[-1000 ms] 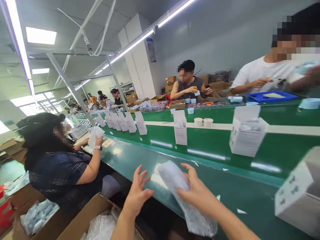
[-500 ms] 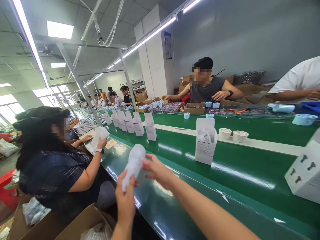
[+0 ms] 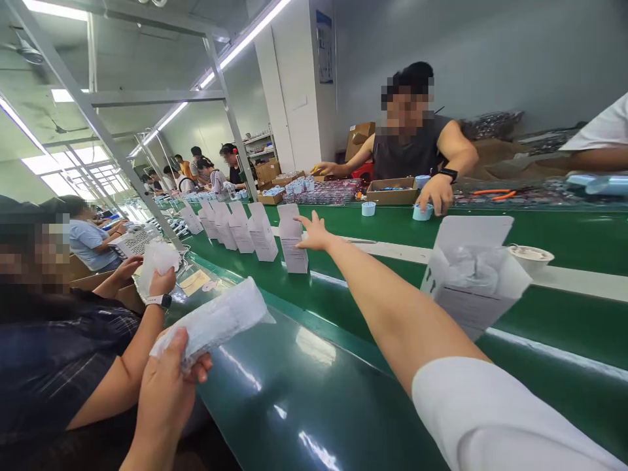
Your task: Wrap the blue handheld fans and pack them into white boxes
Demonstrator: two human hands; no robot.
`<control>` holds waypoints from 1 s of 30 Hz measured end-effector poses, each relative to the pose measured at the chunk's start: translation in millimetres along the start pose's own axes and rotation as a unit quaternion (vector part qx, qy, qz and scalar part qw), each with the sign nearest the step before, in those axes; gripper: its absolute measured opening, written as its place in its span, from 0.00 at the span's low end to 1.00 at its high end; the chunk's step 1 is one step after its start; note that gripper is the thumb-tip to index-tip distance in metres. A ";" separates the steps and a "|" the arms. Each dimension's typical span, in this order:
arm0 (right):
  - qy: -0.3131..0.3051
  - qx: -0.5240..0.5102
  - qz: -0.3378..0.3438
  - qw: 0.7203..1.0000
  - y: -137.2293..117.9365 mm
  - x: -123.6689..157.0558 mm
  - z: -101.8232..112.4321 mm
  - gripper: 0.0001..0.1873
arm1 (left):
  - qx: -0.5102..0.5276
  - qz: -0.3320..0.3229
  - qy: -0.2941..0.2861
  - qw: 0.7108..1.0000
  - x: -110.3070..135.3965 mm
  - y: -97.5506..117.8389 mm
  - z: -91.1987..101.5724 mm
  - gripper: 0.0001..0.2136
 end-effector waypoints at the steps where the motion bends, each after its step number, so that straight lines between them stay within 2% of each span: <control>1: -0.009 0.002 0.012 1.000 2.1 -3.0 -6.4 0.46 | -0.003 0.009 0.000 1.000 0.5 -5.1 -2.9 0.19; 5: -0.009 0.002 0.059 0.998 2.6 0.2 -21.5 0.37 | 0.002 0.022 -0.010 1.000 0.2 -18.3 -15.3 0.19; 9: 0.015 0.018 0.075 0.997 -3.6 33.3 -8.8 0.37 | 0.037 -0.018 -0.034 0.999 -13.4 -7.7 -45.9 0.18; 11: 0.013 0.029 0.079 0.996 -9.1 60.4 4.9 0.37 | 0.073 -0.054 -0.044 0.995 -25.7 5.3 -74.0 0.17; 14: 0.007 0.040 0.080 0.996 -14.7 104.5 29.8 0.36 | 0.100 -0.106 -0.073 0.987 -44.3 24.9 -129.6 0.17; 16: 0.012 0.040 0.071 0.997 -13.6 129.6 46.7 0.37 | 0.042 -0.129 -0.096 0.986 -52.3 34.9 -167.0 0.17; 17: 0.018 0.038 0.062 0.997 -11.3 139.5 54.5 0.38 | -0.022 -0.143 -0.107 0.984 -53.8 40.1 -183.8 0.16; 18: 0.025 0.034 0.051 0.998 -8.4 147.5 61.3 0.37 | -0.105 -0.162 -0.120 0.974 -53.2 46.1 -199.3 0.15; 19: 0.033 0.030 0.041 0.998 -5.6 153.6 67.0 0.37 | -0.199 -0.190 -0.134 0.952 -50.3 53.3 -213.9 0.13; 20: 0.040 0.025 0.034 0.998 -3.5 158.1 71.2 0.37 | -0.294 -0.221 -0.150 0.918 -45.3 60.8 -228.1 0.11; 22: 0.048 0.017 0.031 0.998 -2.6 163.5 74.8 0.36 | -0.450 -0.279 -0.175 0.830 -31.6 75.0 -254.3 0.09; 24: 0.052 0.008 0.037 0.998 -5.0 166.3 73.8 0.37 | -0.541 -0.308 -0.186 0.760 -19.2 85.7 -277.9 0.09; 26: 0.060 -0.002 0.039 0.997 -6.8 168.8 72.0 0.37 | -0.587 -0.296 -0.181 0.731 -13.5 90.4 -298.2 0.11; 28: 0.071 -0.013 0.039 0.997 -6.5 171.5 71.4 0.37 | -0.605 -0.276 -0.171 0.727 -12.0 88.9 -316.3 0.13; 30: 0.082 -0.021 0.038 0.996 -4.3 173.7 72.6 0.36 | -0.606 -0.283 -0.172 0.724 -9.2 82.2 -333.1 0.14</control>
Point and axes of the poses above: each hand's wrist, its own x-axis away from the middle knuckle, its own z-axis out of the back of the hand, y = z × x, the point moved 8 cm from there along -x, towards the middle knuckle, and after that the axes turned 2 degrees about -x, right-handed, at the moved point
